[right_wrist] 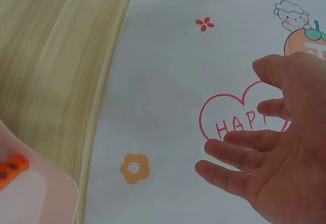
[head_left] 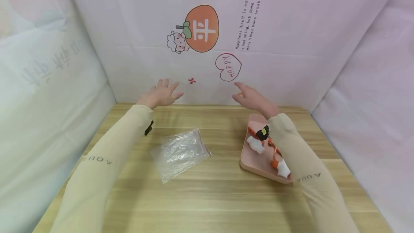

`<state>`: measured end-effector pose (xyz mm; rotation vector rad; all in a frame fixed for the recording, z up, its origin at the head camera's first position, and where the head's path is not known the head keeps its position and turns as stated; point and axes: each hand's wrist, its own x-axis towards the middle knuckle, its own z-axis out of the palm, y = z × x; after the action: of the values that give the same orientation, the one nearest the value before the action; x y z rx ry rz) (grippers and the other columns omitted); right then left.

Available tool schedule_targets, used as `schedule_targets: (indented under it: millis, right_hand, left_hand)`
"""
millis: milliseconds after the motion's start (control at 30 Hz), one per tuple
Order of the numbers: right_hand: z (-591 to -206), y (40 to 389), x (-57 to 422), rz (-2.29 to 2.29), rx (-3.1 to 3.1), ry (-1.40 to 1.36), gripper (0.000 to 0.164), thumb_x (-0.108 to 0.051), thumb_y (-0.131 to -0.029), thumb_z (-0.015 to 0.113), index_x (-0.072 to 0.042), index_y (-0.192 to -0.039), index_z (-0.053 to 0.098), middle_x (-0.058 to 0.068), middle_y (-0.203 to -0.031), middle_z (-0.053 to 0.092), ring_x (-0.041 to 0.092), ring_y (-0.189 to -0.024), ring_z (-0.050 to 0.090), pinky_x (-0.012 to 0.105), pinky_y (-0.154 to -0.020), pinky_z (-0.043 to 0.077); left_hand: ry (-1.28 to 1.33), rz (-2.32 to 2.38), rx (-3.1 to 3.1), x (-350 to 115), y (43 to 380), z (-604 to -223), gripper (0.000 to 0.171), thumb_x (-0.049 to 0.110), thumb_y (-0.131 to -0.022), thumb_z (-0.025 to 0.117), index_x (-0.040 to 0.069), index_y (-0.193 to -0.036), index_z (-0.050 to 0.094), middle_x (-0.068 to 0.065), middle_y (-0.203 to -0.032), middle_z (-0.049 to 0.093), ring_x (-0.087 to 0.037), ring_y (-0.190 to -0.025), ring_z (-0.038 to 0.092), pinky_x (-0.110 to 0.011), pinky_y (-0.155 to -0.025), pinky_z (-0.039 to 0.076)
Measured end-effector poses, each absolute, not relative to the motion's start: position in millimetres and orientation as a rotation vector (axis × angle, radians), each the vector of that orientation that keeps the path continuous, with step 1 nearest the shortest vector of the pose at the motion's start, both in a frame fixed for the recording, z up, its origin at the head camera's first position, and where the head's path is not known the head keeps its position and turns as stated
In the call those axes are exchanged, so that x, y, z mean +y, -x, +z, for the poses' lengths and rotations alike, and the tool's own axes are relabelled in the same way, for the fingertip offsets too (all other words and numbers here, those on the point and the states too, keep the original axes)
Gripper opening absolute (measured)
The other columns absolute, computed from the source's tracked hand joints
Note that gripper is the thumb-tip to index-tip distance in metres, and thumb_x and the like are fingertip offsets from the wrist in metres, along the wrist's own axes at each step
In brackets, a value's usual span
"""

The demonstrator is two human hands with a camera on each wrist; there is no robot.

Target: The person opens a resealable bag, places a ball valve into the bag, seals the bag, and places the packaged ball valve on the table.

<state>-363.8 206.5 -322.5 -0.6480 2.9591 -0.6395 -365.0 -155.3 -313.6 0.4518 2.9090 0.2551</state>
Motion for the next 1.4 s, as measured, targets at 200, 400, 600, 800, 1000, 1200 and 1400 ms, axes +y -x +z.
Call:
schedule_targets:
  millis: [200,400,600,800,1000,1200,1400]
  right_hand:
    - [-327.2,359.1,196.3,-0.683,2.966,0.695,0.062,-0.034,-0.101,0.048,-0.004,-0.152,0.030,0.024,-0.139,0.053,0.038,-0.124,0.055,0.052,-0.105,0.044]
    - [-334.3,348.4,187.7,-0.719,2.946,0.689,0.055,-0.032,-0.101,0.050,-0.005,-0.148,0.037,0.025,-0.136,0.055,0.038,-0.119,0.059,0.051,-0.100,0.049]
    - [-346.2,341.4,177.7,-0.783,2.917,0.684,0.050,-0.029,-0.102,0.050,-0.006,-0.145,0.042,0.022,-0.125,0.062,0.035,-0.110,0.064,0.048,-0.092,0.054]
    - [-361.0,334.6,168.6,-0.892,2.868,0.726,0.045,-0.027,-0.102,0.051,-0.004,-0.141,0.047,0.019,-0.107,0.070,0.023,-0.081,0.070,0.037,-0.074,0.057]
    - [-374.3,323.7,161.7,-0.966,2.813,0.646,0.045,-0.032,-0.103,0.048,-0.007,-0.140,0.049,0.011,-0.092,0.068,0.016,-0.067,0.064,0.029,-0.060,0.054]
    - [-395.0,319.4,148.8,-1.015,2.799,0.652,0.045,-0.033,-0.103,0.047,-0.006,-0.138,0.051,0.007,-0.085,0.067,0.026,-0.068,0.067,0.029,-0.053,0.053]
    - [-415.4,312.6,137.3,-1.144,2.750,0.590,0.042,-0.030,-0.102,0.048,-0.005,-0.135,0.052,0.009,-0.086,0.066,0.034,-0.071,0.067,0.039,-0.056,0.056]
  left_hand:
    - [-0.477,0.299,2.913,-153.7,362.9,-311.9,0.071,0.058,-0.103,0.024,0.016,-0.159,0.009,-0.026,-0.163,-0.001,-0.048,-0.149,-0.005,-0.066,-0.118,0.006]
    - [-0.517,0.377,2.916,-150.9,358.4,-311.3,0.070,0.057,-0.103,0.025,0.015,-0.158,0.012,-0.025,-0.163,0.003,-0.048,-0.149,-0.001,-0.065,-0.118,0.007]
    - [-0.586,0.468,2.931,-149.8,351.5,-314.3,0.070,0.055,-0.103,0.027,0.013,-0.158,0.016,-0.026,-0.162,0.011,-0.048,-0.149,0.007,-0.062,-0.120,0.010]
    - [-0.648,0.634,2.955,-148.1,343.5,-320.5,0.069,0.049,-0.104,0.034,0.006,-0.156,0.019,-0.023,-0.161,0.020,-0.042,-0.149,0.016,-0.055,-0.122,0.013]
    - [-0.685,0.871,2.938,-135.3,335.5,-334.4,0.067,0.044,-0.105,0.038,0.004,-0.155,0.021,-0.018,-0.161,0.023,-0.035,-0.150,0.020,-0.048,-0.123,0.015]
    - [-0.544,1.103,2.866,-132.0,314.9,-357.6,0.068,0.049,-0.103,0.040,0.013,-0.156,0.021,-0.013,-0.163,0.022,-0.034,-0.150,0.020,-0.051,-0.122,0.017]
    - [-0.472,1.198,2.848,-129.8,299.8,-384.4,0.069,0.055,-0.101,0.038,0.016,-0.156,0.024,-0.016,-0.160,0.028,-0.038,-0.145,0.031,-0.055,-0.118,0.025]
